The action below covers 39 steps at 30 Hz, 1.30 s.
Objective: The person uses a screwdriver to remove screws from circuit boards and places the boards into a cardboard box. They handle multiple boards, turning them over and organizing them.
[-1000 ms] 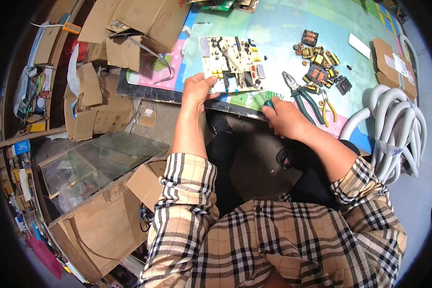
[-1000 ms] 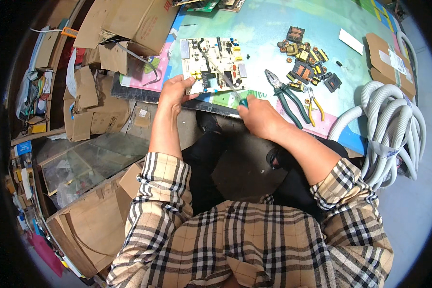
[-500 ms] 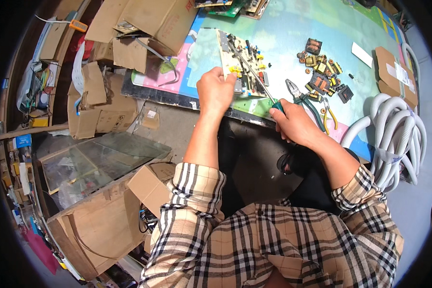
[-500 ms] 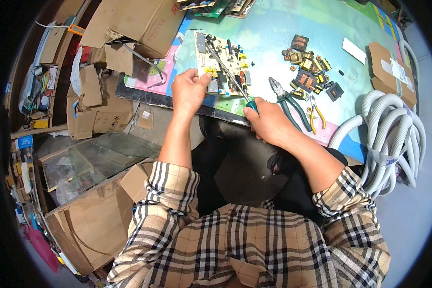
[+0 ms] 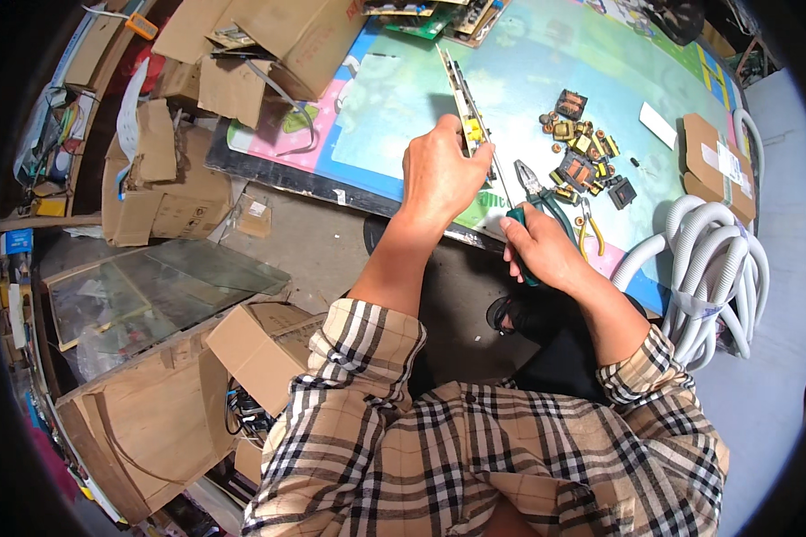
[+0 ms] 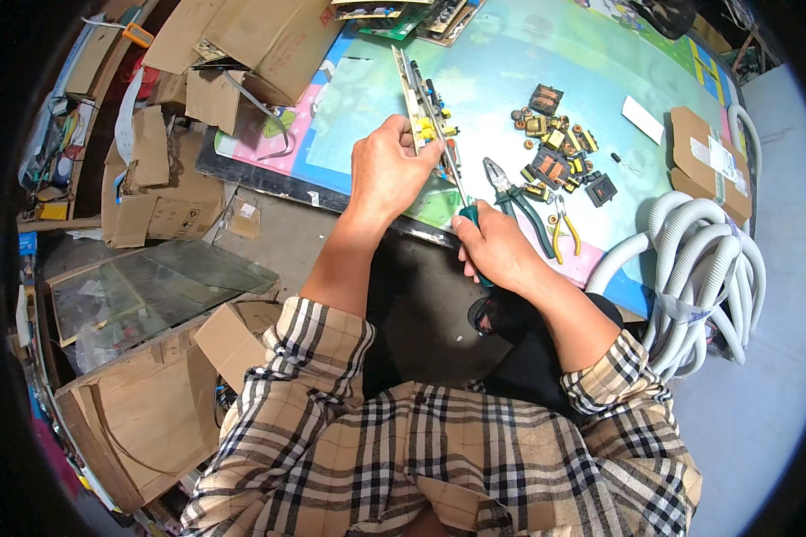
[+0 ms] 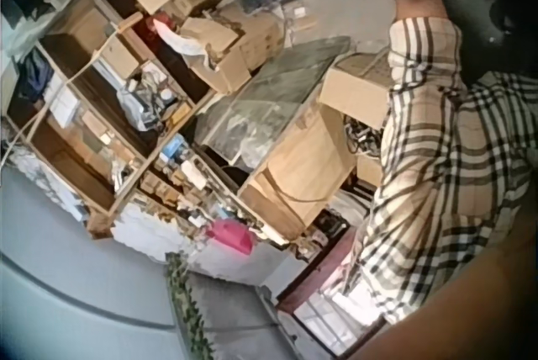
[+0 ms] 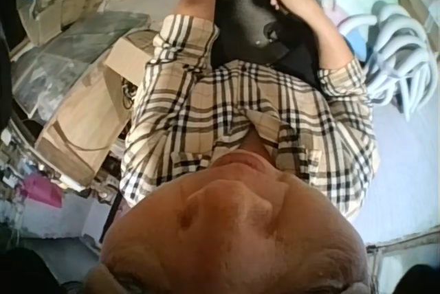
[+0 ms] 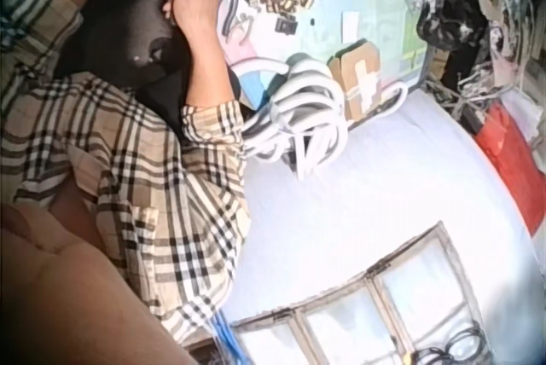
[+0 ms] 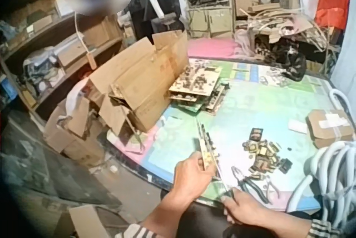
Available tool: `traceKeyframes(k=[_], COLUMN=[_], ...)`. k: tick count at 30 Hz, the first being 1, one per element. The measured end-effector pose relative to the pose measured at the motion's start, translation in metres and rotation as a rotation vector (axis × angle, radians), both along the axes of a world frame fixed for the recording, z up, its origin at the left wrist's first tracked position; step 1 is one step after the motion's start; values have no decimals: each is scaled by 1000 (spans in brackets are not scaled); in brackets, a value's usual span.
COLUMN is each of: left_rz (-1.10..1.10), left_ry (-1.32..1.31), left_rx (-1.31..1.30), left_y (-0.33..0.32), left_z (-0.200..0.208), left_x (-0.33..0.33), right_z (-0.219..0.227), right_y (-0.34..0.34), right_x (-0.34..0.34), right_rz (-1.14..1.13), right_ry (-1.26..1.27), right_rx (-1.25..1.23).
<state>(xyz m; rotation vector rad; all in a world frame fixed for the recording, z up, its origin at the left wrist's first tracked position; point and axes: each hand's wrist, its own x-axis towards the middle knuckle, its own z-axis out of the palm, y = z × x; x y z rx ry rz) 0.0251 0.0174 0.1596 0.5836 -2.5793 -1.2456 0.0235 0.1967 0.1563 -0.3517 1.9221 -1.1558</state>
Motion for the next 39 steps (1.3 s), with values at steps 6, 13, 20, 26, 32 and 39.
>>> traceKeyframes(k=[6,13,20,26,32,39], left_rz=[-62,65,286,316,401,535], left_ry=[20,-1,65,206,308,309], left_rx=[-24,287,627,1084,1463,1577], left_y=[4,-5,-51,-77,-95,-96], left_z=[1,-3,-18,-9,-5,-1], left_x=[3,3,4,8,14,12], right_z=[4,5,-7,2,16,16], right_y=[-1,0,0,1,-1,0], right_x=[0,-3,-6,-6,5,13], right_rz=[-28,33,11,-31,67,154], right_ry=[3,167,367,416,419,332], right_rx=[6,119,151,103,-11,-40])
